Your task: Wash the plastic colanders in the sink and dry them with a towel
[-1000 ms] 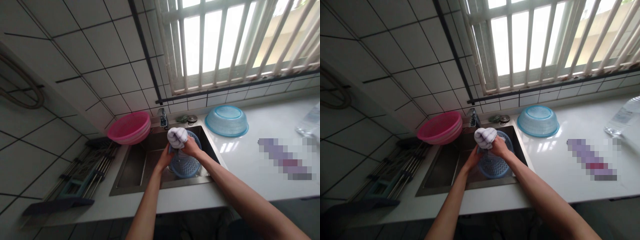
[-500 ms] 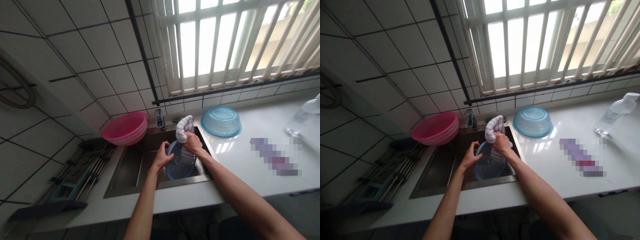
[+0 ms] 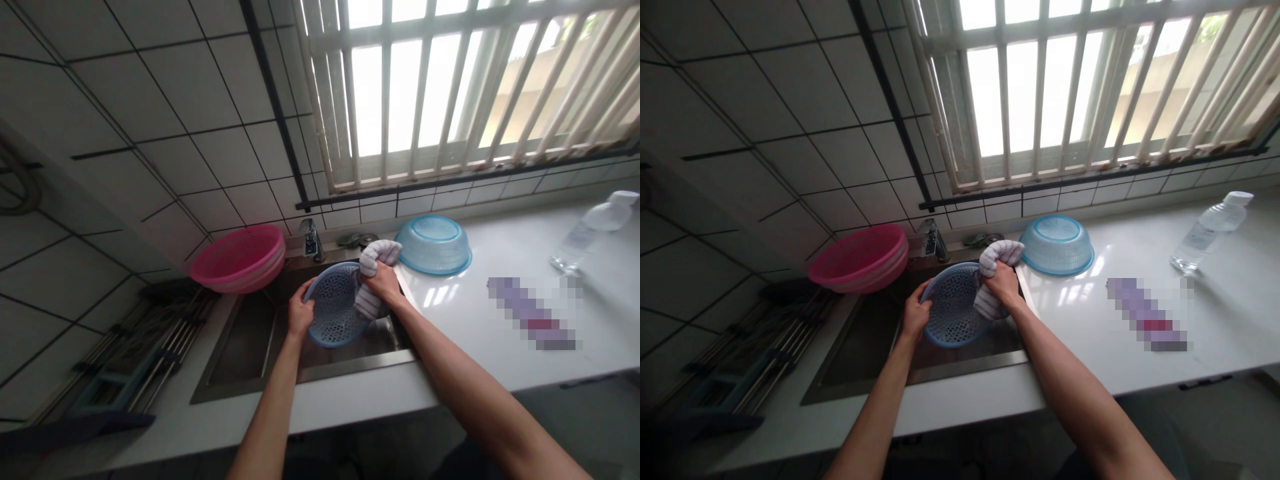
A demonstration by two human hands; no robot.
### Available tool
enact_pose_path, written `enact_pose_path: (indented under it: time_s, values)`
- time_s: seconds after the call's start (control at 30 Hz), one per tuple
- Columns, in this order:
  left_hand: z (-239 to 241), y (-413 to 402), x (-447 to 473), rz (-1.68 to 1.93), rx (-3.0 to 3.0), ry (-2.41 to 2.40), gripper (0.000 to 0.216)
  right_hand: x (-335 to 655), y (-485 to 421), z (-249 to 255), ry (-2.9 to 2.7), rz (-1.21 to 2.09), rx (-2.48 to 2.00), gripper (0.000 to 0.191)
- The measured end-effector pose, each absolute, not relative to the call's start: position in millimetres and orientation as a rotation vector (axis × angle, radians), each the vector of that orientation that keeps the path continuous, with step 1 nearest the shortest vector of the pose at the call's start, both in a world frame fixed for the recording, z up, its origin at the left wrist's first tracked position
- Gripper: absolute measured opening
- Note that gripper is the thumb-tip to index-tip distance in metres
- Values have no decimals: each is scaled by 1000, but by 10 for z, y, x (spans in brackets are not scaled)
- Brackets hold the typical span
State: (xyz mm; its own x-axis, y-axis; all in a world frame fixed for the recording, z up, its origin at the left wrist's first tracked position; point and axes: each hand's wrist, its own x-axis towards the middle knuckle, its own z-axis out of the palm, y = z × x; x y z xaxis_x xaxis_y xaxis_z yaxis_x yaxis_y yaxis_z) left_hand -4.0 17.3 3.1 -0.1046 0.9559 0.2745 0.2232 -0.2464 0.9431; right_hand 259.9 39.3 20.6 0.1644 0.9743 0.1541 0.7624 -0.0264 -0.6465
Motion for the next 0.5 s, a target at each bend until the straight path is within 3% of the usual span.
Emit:
enact_pose_path:
  time_s: [0.17,0.33,0.5]
  values:
    - [11,87,-17,1182,1732,1509,36,2523,266,293,-1755,400,-1789,31]
    - [0,30,31,1145,1879,1387,59,2186,42,431,-2002,287,-1546,24]
    - [8,131,-2,1198,1615,1345,42,2329,168,368,-1864,369,-1680,27]
